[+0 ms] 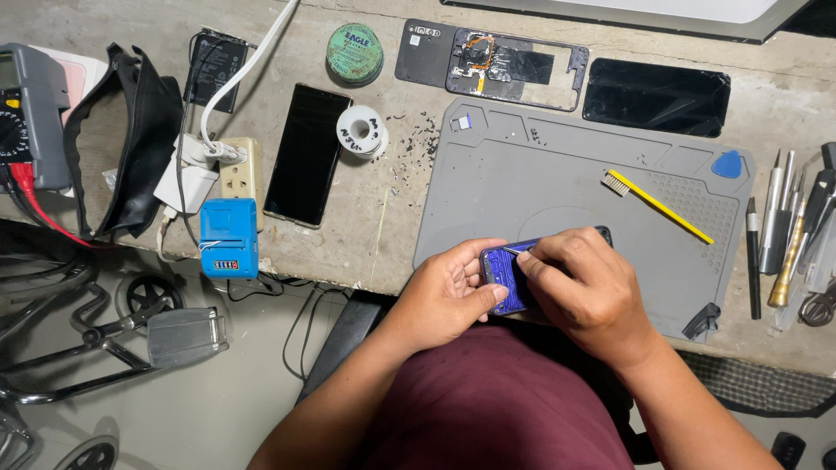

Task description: The person scrapes residue off the back of a smartphone using a metal tool and then brushes the surface with a small brush. The person works on a single device throughout the clip.

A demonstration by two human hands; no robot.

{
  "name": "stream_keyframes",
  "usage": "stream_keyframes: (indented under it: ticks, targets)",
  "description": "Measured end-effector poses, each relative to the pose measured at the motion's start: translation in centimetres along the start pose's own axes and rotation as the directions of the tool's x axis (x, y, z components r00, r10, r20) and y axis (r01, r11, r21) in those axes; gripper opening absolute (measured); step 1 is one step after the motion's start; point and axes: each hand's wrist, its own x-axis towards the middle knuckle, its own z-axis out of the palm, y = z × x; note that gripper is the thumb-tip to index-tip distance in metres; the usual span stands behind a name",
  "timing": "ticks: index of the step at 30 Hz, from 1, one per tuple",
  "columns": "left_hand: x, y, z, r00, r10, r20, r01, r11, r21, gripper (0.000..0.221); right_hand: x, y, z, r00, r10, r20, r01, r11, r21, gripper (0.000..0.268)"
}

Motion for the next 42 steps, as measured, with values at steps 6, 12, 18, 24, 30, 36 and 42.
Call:
stream_keyframes:
  ticks: [6,12,18,24,30,36,42]
  targets:
    - [0.1,0.0,0.0,1.0,0.003,0.002,-0.003,1.0,0.005,0.059,0.2,0.0,0.1,1.0,-0.001,-0.017,0.001,1.0,0.015,0.026]
    - [0.1,-0.3,0.0,1.0,0.008,0.0,-0.008,1.0,0.0,0.059,0.3,0.0,0.1,1.0,-0.005,0.001,0.004,1.0,0.023,0.023]
    - [0.0,-0.3,0.0,1.0,0.009,-0.006,-0.009,1.0,-0.003,0.06,0.6,-0.4,0.1,0.999,0.042,0.026,-0.043,0.999,0.013,0.013]
    - [0.0,-0.2,0.1,1.0,0.018,-0.011,-0.018,1.0,-0.011,0.06,0.5,-0.3,0.1,0.997,0.065,0.041,-0.067,0.996,0.053,0.01]
    - [0.0,-0.1,0.1,1.0,0.015,-0.013,-0.015,1.0,-0.009,0.06,0.3,-0.2,0.2,0.996,0.082,0.041,-0.085,0.992,0.092,0.008]
    - [0.0,-0.2,0.1,1.0,0.014,-0.014,-0.014,1.0,0.0,0.06,0.1,-0.1,0.1,0.994,0.1,0.039,-0.104,0.988,0.114,0.007]
    - [-0.3,0.8,1.1,0.995,0.068,-0.076,-0.056,0.988,0.147,0.057,-0.1,0.2,-0.3,0.982,0.191,0.003,-0.188,0.964,0.187,0.005]
